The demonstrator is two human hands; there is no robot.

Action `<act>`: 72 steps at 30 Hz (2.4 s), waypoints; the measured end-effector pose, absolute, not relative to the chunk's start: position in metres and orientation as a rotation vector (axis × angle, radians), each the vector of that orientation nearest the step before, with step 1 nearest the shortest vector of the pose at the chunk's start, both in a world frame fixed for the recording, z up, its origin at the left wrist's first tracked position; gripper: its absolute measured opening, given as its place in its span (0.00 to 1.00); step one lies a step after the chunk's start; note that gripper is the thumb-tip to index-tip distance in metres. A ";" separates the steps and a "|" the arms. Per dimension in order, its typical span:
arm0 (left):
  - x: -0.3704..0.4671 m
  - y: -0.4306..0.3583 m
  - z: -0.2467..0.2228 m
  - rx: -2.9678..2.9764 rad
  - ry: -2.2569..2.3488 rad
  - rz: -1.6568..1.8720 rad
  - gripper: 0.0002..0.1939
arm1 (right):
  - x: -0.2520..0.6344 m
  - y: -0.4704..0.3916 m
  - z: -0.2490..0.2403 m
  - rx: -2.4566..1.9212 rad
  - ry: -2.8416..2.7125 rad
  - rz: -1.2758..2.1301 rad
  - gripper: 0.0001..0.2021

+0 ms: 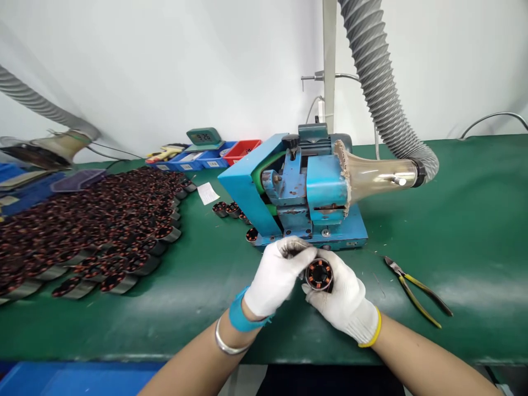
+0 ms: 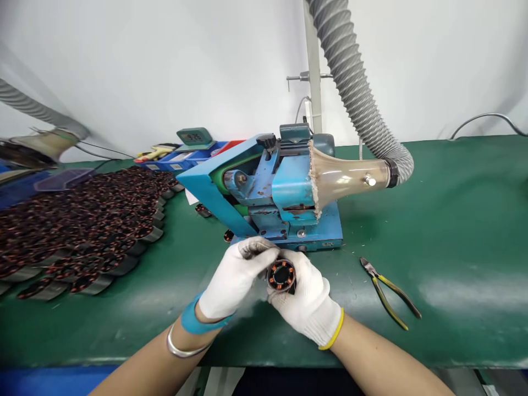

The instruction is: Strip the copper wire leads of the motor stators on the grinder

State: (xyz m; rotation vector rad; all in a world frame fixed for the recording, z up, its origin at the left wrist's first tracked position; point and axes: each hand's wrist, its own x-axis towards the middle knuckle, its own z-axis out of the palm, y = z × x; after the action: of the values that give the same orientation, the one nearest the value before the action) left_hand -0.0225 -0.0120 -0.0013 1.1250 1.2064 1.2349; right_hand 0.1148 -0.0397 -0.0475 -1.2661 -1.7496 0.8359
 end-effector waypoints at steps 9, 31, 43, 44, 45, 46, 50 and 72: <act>-0.013 -0.016 -0.023 1.117 1.000 1.434 0.24 | 0.122 -0.029 -0.037 -1.447 -1.405 1.044 0.28; 0.004 0.015 0.010 1.284 1.057 1.379 0.17 | 0.103 0.005 0.017 -1.791 -1.642 0.420 0.21; 0.009 0.016 0.012 1.348 1.139 1.385 0.15 | 0.103 0.008 0.007 -1.644 -1.554 0.479 0.16; 0.010 0.015 0.012 1.349 1.140 1.384 0.15 | 0.104 0.007 0.005 -1.630 -1.546 0.485 0.16; 0.011 0.013 0.011 1.358 1.147 1.383 0.16 | 0.105 0.006 0.002 -1.615 -1.538 0.490 0.16; 0.011 0.010 0.011 1.380 1.161 1.381 0.16 | 0.107 0.003 -0.001 -1.598 -1.537 0.487 0.17; 0.000 -0.012 0.004 1.510 1.165 1.334 0.28 | 0.117 -0.011 -0.012 -1.346 -1.641 0.327 0.21; -0.038 0.001 -0.007 1.376 0.973 1.067 0.26 | 0.162 -0.005 0.024 -1.413 -1.993 0.956 0.27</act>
State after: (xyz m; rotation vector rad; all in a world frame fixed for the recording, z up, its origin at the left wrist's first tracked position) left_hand -0.0379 0.0012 -0.0072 1.3757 0.9727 1.0675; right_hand 0.1623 -0.0050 0.0237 -1.4135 -1.9934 0.9556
